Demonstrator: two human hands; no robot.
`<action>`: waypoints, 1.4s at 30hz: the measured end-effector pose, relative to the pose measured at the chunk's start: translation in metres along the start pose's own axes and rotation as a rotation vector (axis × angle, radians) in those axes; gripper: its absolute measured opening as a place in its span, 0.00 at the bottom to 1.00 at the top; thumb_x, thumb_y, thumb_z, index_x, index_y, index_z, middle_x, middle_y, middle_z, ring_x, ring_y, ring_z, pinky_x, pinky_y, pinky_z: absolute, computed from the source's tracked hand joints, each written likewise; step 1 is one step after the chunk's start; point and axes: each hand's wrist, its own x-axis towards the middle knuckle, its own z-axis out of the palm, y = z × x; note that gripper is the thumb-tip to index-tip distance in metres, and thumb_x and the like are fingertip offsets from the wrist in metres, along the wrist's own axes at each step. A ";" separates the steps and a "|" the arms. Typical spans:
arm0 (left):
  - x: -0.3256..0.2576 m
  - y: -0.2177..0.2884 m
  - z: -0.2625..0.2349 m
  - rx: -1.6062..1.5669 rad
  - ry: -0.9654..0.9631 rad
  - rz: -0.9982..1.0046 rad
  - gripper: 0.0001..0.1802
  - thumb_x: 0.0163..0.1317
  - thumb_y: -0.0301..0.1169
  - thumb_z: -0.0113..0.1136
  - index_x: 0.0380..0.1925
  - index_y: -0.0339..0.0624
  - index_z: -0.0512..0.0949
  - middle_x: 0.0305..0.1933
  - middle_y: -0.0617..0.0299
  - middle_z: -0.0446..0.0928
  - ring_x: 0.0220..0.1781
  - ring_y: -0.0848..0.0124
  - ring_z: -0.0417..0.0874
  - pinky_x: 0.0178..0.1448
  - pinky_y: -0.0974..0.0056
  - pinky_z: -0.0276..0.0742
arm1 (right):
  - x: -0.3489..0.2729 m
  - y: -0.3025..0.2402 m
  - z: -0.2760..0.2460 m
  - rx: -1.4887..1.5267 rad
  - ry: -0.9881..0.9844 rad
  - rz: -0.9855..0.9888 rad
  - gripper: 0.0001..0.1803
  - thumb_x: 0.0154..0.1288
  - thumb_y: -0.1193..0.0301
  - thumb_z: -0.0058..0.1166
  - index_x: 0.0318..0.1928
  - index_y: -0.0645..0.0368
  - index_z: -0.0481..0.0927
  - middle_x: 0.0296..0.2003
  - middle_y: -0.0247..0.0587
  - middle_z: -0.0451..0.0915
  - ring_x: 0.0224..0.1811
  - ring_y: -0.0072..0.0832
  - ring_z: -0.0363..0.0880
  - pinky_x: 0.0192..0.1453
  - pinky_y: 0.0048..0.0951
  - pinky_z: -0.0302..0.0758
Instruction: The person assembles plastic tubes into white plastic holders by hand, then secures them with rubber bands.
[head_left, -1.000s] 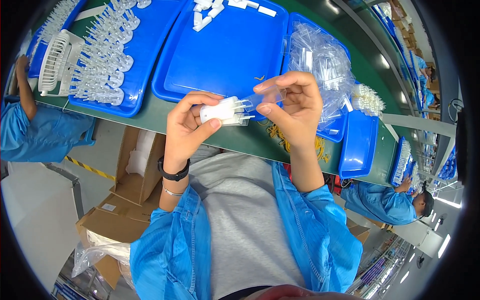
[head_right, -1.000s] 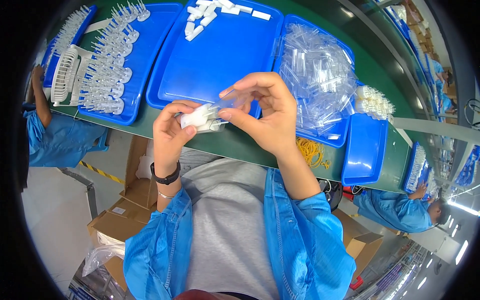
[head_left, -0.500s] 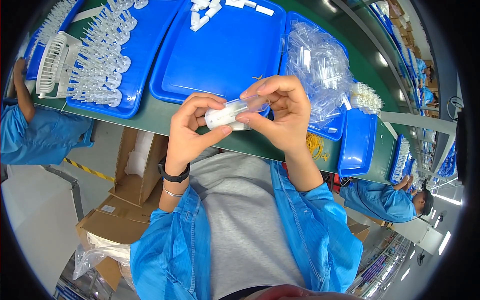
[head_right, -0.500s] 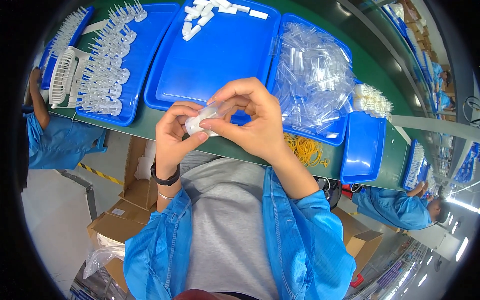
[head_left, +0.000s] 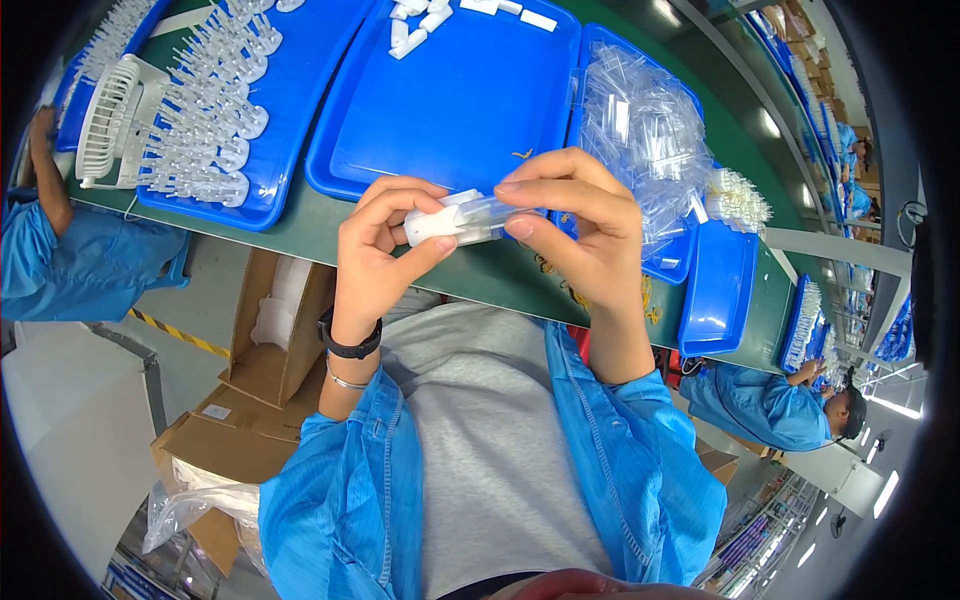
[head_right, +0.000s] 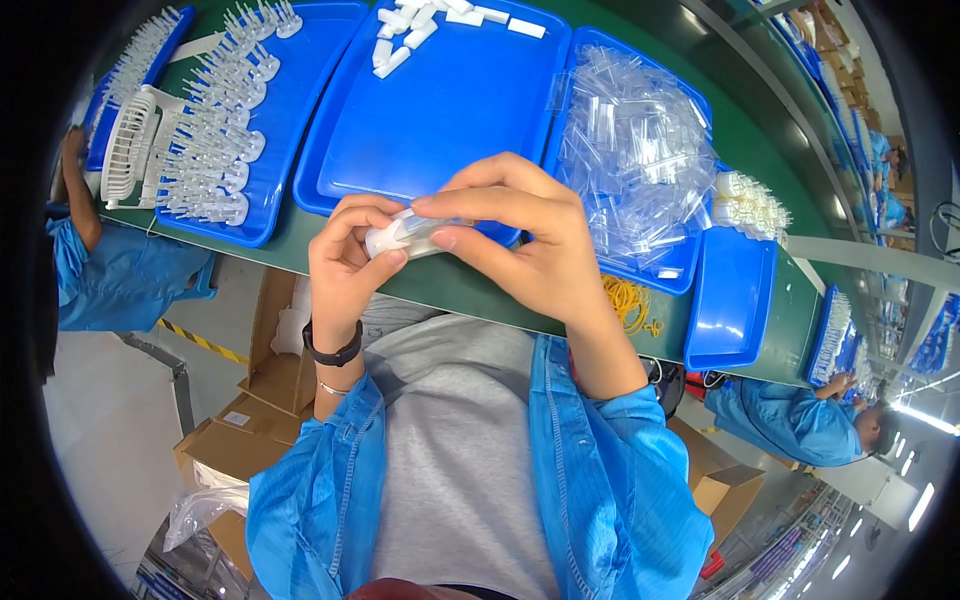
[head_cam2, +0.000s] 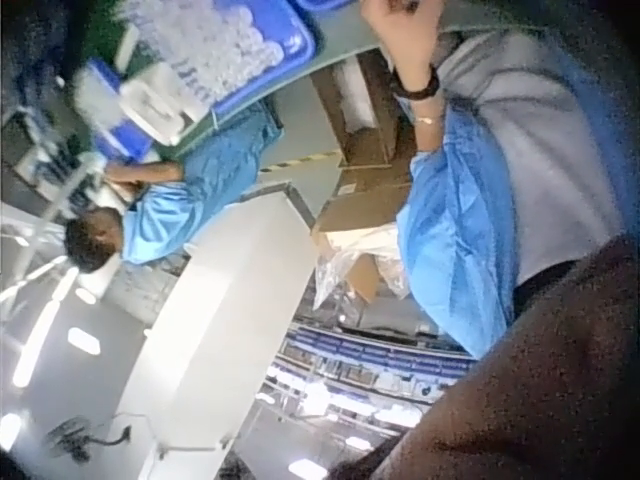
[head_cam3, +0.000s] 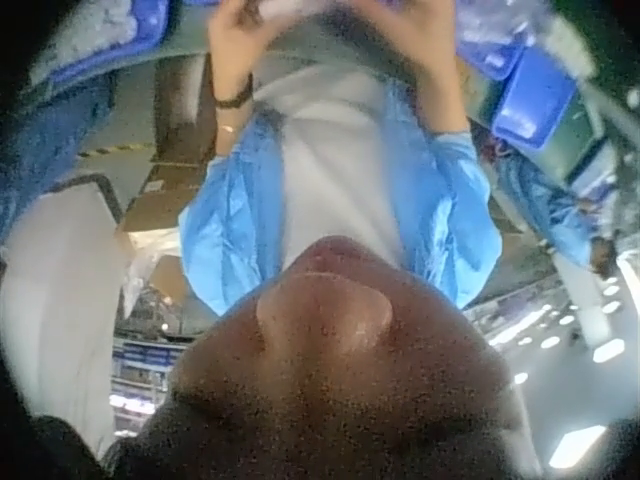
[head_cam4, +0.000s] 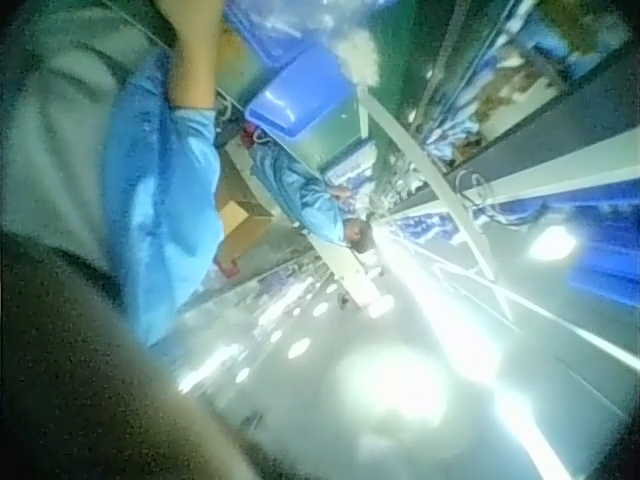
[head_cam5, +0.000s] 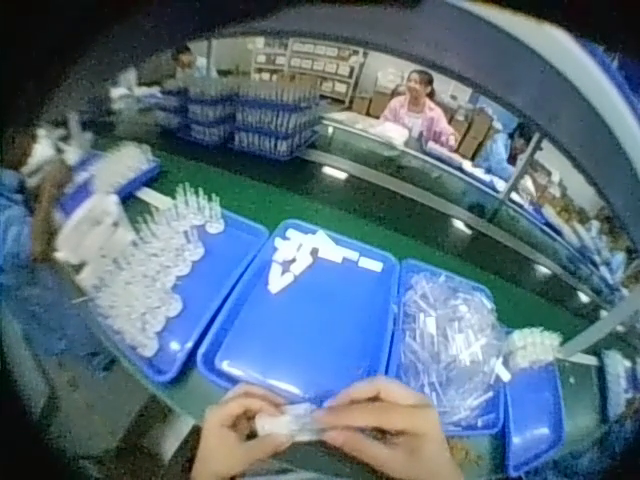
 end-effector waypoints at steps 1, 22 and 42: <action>0.000 0.001 0.000 0.002 0.003 -0.001 0.15 0.49 0.14 0.65 0.38 0.32 0.76 0.49 0.55 0.72 0.49 0.69 0.79 0.51 0.68 0.81 | 0.000 -0.001 -0.003 -0.036 -0.036 0.008 0.12 0.49 0.79 0.65 0.37 0.56 0.86 0.36 0.39 0.82 0.37 0.28 0.80 0.39 0.25 0.76; 0.000 0.003 0.001 0.039 0.009 -0.016 0.15 0.49 0.15 0.65 0.39 0.32 0.78 0.49 0.56 0.72 0.48 0.70 0.79 0.51 0.68 0.82 | -0.002 0.002 -0.016 0.016 -0.123 0.163 0.12 0.52 0.83 0.60 0.39 0.62 0.84 0.40 0.44 0.83 0.44 0.32 0.82 0.49 0.30 0.77; -0.002 -0.012 0.005 0.105 0.119 0.026 0.14 0.47 0.18 0.69 0.35 0.36 0.78 0.43 0.61 0.72 0.44 0.74 0.76 0.44 0.70 0.74 | -0.016 0.006 0.000 0.369 0.042 0.389 0.08 0.54 0.83 0.62 0.37 0.65 0.83 0.41 0.49 0.82 0.44 0.29 0.81 0.48 0.25 0.79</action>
